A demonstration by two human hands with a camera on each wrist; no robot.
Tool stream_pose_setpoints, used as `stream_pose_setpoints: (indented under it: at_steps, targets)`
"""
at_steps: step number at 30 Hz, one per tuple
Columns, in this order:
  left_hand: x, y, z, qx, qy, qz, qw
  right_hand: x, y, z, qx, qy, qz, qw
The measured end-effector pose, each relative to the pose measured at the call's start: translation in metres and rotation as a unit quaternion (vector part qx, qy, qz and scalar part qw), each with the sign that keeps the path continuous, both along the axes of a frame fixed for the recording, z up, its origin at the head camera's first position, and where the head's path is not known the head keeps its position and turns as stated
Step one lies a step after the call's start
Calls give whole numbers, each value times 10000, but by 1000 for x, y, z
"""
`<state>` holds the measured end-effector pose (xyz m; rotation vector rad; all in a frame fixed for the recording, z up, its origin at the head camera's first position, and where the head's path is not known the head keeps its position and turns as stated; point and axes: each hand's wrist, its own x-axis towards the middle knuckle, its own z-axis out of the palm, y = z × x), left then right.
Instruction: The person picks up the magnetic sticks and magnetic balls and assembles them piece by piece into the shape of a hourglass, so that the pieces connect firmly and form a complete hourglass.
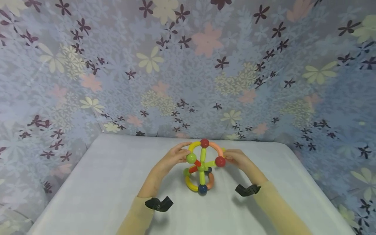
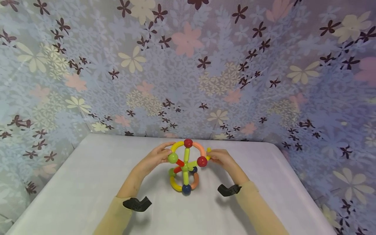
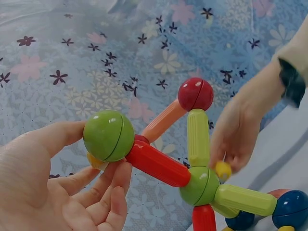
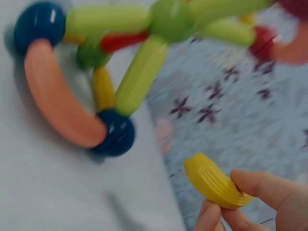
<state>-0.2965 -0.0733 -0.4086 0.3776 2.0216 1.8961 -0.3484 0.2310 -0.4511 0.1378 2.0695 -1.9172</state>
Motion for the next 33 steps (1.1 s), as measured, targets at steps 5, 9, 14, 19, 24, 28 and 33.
stream_pose_setpoints:
  at_steps: [5, 9, 14, 19, 24, 28, 33]
  targets:
    - [-3, -5, 1, 36, -52, 36, 10000, 21, 7, 22, -92, -57, 18, 9999]
    - [-3, -7, 0, 112, -29, -6, 9999, 42, 13, 35, -10, 109, 50, 9999]
    - [-3, -8, 1, 176, 3, -82, 9998, 76, 14, 49, -228, 182, 122, 9995]
    - [-3, -8, 3, 167, -7, -113, 9998, 114, -3, 57, -456, 172, 338, 9982]
    - [-1, -7, 5, 144, 21, -179, 9997, 135, -31, 60, -547, 239, 191, 9980]
    - [0, -5, 6, 236, 18, -239, 9994, 140, -46, 58, -736, 267, -77, 9969]
    - [2, -1, 5, 226, 3, -285, 9993, 142, -60, 58, -908, 183, -539, 9942]
